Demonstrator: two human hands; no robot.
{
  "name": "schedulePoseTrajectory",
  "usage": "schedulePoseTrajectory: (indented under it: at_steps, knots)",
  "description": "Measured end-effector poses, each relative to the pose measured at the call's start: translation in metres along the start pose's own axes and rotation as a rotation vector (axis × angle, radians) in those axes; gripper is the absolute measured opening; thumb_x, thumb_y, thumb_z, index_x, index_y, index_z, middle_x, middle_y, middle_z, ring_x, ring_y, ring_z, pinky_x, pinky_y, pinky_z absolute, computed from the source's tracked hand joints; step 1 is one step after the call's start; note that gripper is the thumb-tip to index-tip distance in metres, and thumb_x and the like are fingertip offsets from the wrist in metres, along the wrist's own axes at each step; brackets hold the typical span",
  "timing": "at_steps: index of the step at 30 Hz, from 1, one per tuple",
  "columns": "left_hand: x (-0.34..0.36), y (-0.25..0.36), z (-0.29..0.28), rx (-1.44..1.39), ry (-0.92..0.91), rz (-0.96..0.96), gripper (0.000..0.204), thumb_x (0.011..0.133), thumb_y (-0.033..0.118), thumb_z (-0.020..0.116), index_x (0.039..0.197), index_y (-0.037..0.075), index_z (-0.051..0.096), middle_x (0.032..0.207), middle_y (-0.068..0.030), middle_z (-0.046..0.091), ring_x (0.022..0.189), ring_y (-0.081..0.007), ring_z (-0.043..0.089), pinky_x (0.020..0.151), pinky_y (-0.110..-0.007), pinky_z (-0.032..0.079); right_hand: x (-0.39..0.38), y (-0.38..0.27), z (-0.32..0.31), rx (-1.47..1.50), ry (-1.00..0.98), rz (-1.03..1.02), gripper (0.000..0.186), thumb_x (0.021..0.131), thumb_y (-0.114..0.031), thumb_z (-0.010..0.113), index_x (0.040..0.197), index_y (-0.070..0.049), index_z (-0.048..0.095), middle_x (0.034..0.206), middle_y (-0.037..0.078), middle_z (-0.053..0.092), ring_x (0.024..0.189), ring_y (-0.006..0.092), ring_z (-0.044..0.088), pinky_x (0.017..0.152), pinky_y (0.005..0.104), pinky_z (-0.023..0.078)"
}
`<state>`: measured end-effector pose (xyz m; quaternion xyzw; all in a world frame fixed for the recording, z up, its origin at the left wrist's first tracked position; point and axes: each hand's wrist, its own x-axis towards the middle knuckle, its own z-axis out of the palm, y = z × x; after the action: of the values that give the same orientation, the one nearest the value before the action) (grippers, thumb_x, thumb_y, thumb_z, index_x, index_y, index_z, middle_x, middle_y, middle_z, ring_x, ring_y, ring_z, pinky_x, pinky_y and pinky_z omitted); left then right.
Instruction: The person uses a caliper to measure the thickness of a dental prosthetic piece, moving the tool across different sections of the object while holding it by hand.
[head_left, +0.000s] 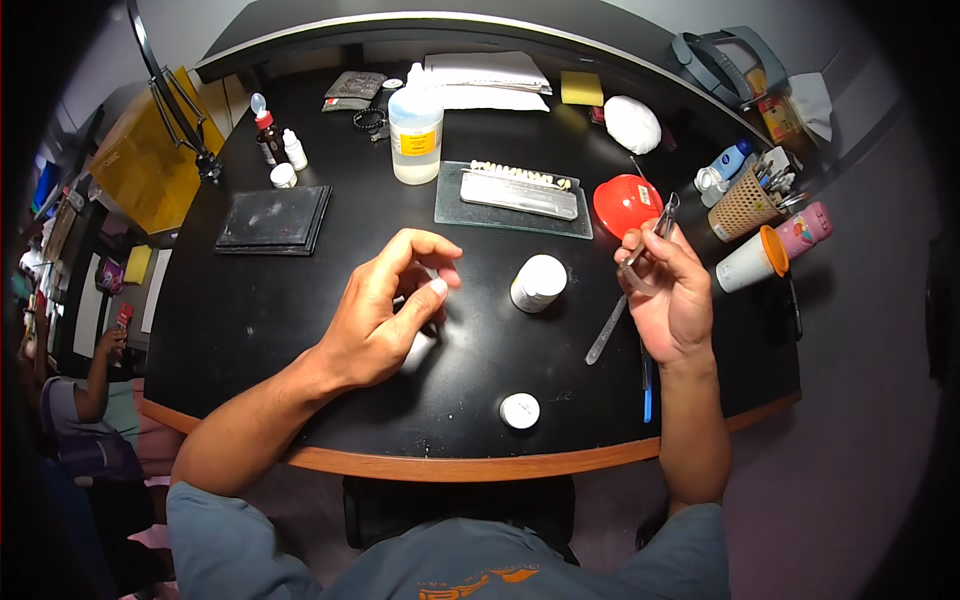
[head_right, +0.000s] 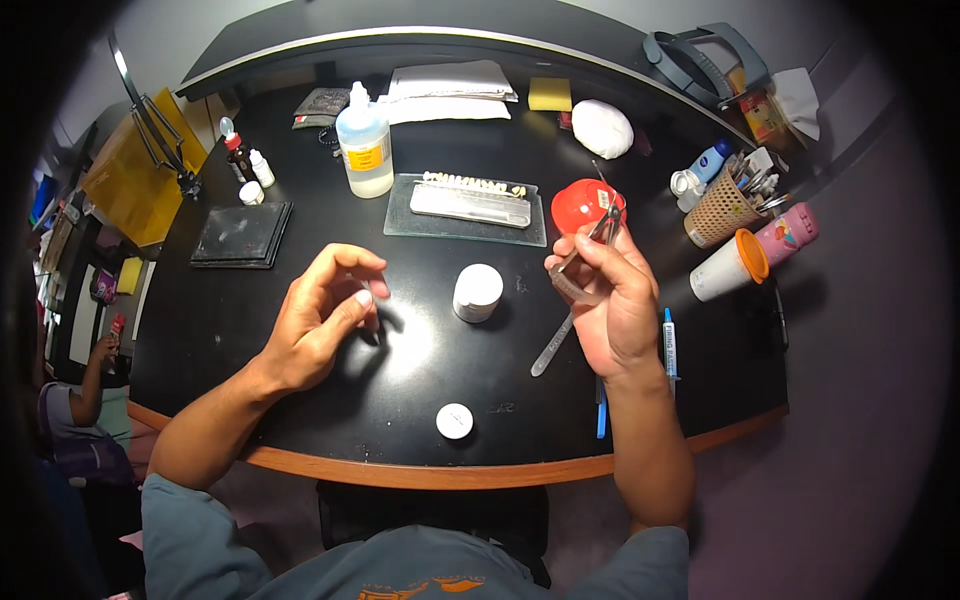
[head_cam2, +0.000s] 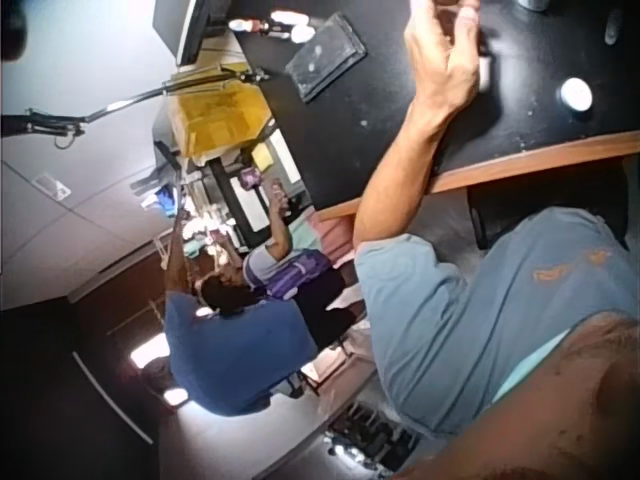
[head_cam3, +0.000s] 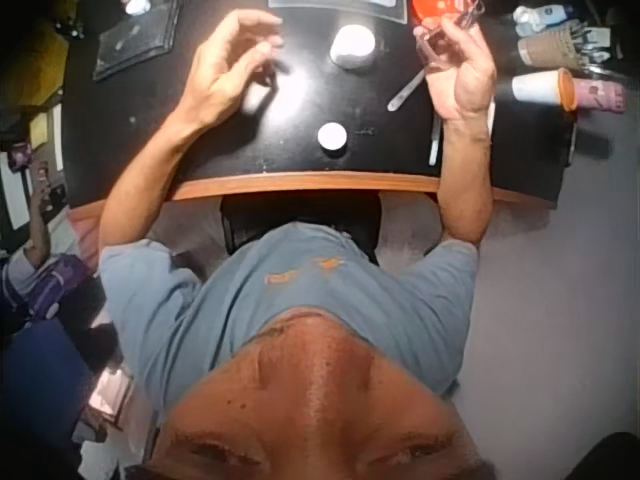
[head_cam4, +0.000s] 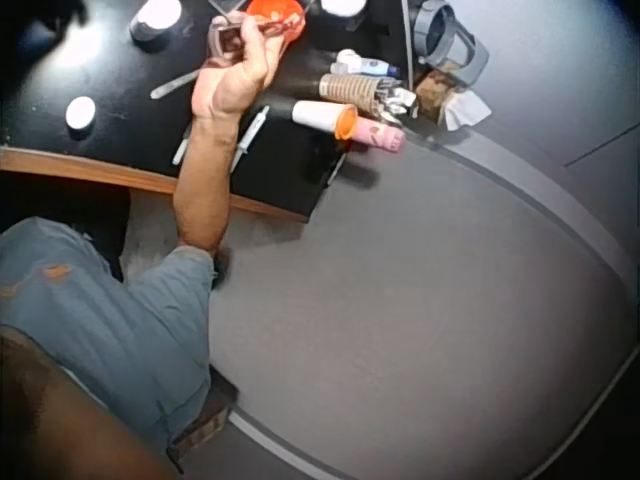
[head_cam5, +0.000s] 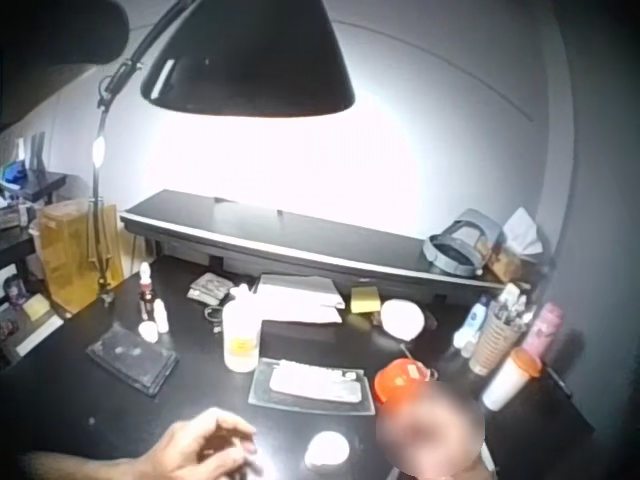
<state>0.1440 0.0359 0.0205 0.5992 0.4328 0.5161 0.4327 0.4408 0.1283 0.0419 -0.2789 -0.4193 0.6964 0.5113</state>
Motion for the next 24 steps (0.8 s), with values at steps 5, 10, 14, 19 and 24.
schedulePoseTrajectory:
  at_steps: [5,10,14,19,24]
  knots:
    - [0.004,-0.01,-0.017,0.461,-0.086,0.14,0.009,0.093,0.003,0.062,0.086,-0.002,0.064,0.071,-0.0067,0.062,0.066,-0.0117,0.061,0.062,-0.027,0.047,0.005,0.004,-0.004,0.035,0.054,-0.071,0.022,0.099,-0.007,0.055,0.121,-0.004,0.057,0.095,0.01,0.069,0.088,0.0173,0.068,0.088,0.0343,0.056]
    - [0.031,-0.009,-0.012,0.637,0.056,0.314,0.014,0.087,0.006,0.073,0.078,-0.002,0.065,0.068,-0.0091,0.065,0.061,-0.0149,0.06,0.059,-0.03,0.047,0.007,0.0,-0.004,-0.04,0.107,-0.202,0.012,0.099,-0.007,0.056,0.109,-0.004,0.06,0.092,0.009,0.069,0.084,0.0161,0.067,0.083,0.0325,0.056]
    - [0.07,-0.006,-0.007,0.798,-0.015,0.403,0.007,0.084,0.005,0.074,0.087,0.001,0.07,0.078,-0.01,0.068,0.067,-0.0195,0.064,0.062,-0.032,0.051,0.007,-0.007,-0.008,-0.077,0.171,-0.321,0.005,0.097,-0.006,0.057,0.101,-0.004,0.06,0.09,0.011,0.067,0.082,0.0192,0.066,0.083,0.0335,0.056]
    - [0.131,-0.028,0.003,0.99,-0.107,0.395,0.013,0.084,0.006,0.074,0.095,0.001,0.074,0.09,-0.0148,0.07,0.087,-0.0317,0.07,0.079,-0.04,0.055,0.007,-0.006,0.0,-0.136,0.237,-0.358,0.006,0.094,-0.007,0.057,0.098,-0.006,0.061,0.085,0.008,0.068,0.076,0.016,0.066,0.076,0.0297,0.054]
    - [0.172,-0.042,0.02,1.014,-0.172,0.318,0.02,0.084,0.009,0.074,0.102,-0.001,0.075,0.102,-0.019,0.068,0.099,-0.037,0.068,0.09,-0.043,0.056,0.01,0.004,-0.001,-0.18,0.24,-0.312,0.006,0.093,-0.008,0.058,0.098,-0.006,0.061,0.087,0.007,0.067,0.076,0.0143,0.064,0.075,0.0284,0.051]
